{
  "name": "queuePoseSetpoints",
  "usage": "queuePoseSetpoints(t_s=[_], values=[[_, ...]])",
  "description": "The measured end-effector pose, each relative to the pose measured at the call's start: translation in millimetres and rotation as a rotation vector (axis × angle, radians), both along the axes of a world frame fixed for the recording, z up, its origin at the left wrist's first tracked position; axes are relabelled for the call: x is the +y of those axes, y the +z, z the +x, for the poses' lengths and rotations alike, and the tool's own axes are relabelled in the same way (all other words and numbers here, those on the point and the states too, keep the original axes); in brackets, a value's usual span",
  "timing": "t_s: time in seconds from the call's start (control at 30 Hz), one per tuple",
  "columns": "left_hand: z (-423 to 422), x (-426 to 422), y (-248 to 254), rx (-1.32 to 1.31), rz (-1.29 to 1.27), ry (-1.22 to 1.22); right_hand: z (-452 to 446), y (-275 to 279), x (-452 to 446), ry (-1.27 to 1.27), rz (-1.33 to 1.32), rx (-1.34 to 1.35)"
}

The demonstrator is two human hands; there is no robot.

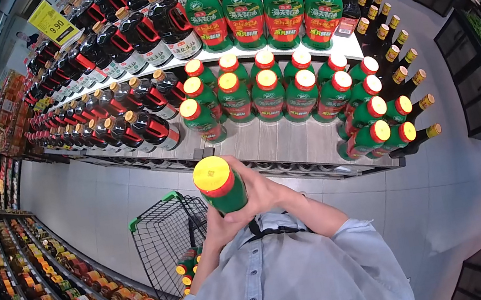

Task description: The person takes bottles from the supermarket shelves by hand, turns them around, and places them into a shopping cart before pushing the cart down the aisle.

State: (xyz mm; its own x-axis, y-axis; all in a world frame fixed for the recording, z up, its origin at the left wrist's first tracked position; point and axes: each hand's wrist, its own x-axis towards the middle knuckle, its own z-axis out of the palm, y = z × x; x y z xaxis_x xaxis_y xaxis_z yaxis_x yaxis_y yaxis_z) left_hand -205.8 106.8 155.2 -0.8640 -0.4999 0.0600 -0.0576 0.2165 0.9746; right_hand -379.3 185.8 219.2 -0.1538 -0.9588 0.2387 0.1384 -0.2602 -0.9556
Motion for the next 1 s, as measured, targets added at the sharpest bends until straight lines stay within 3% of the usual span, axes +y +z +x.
queuePoseSetpoints(t_s=[0.3, 0.37, 0.43, 0.47, 0.53, 0.6, 0.63, 0.73, 0.8, 0.83, 0.87, 0.9, 0.93, 1.0], values=[[0.3, 4.4, -1.5, 0.040, 0.014, -0.012, -2.7, 4.3, 6.6, -0.005, 0.034, 0.054], [7.2, 5.9, 0.5, 0.012, 0.018, 0.003, -6.7, 3.5, 4.4, 0.048, 0.053, -0.180], [17.6, 4.6, -2.1, 0.126, 0.534, -0.162, -10.3, -0.5, -1.9, 0.099, 0.038, -0.340], [24.0, 8.0, -3.7, 0.127, 0.532, -0.154, -11.6, -3.5, -4.8, 0.145, 0.026, -0.496], [35.5, 14.5, -7.5, 0.212, 1.154, -0.175, -10.5, -9.0, -8.4, 0.232, 0.008, -0.484], [48.1, 16.9, -20.3, 0.275, 1.364, -0.189, -2.5, -10.5, -7.9, 0.249, 0.239, -0.387], [54.2, 18.5, -29.6, 0.303, 1.394, -0.200, 5.6, -6.9, -10.4, 0.185, 0.208, -0.418], [63.0, 12.9, -56.8, 0.326, 1.317, -0.253, 13.4, -5.1, -18.4, 0.164, 0.244, -0.446], [62.8, -1.0, -84.7, 0.301, 1.093, -0.287, 16.5, -3.1, -20.3, 0.168, 0.280, -0.445], [62.5, -17.5, -99.4, 0.237, 0.858, -0.309, 18.9, 0.2, -20.5, 0.119, 0.235, -0.364], [62.0, -33.7, -48.6, 0.086, 0.624, -0.297, 22.1, 3.3, -20.4, 0.077, 0.192, -0.282], [58.5, -43.3, -10.9, -0.052, 0.556, -0.295, 25.0, 5.3, -19.9, 0.021, 0.201, -0.215], [64.8, -56.6, -8.9, -0.120, 0.496, -0.301, 25.7, 7.0, -19.2, 0.062, 0.212, -0.210], [66.3, -61.4, 47.8, 0.101, 0.317, -0.031, 26.4, 8.7, -20.0, 0.006, 0.268, 0.199]])
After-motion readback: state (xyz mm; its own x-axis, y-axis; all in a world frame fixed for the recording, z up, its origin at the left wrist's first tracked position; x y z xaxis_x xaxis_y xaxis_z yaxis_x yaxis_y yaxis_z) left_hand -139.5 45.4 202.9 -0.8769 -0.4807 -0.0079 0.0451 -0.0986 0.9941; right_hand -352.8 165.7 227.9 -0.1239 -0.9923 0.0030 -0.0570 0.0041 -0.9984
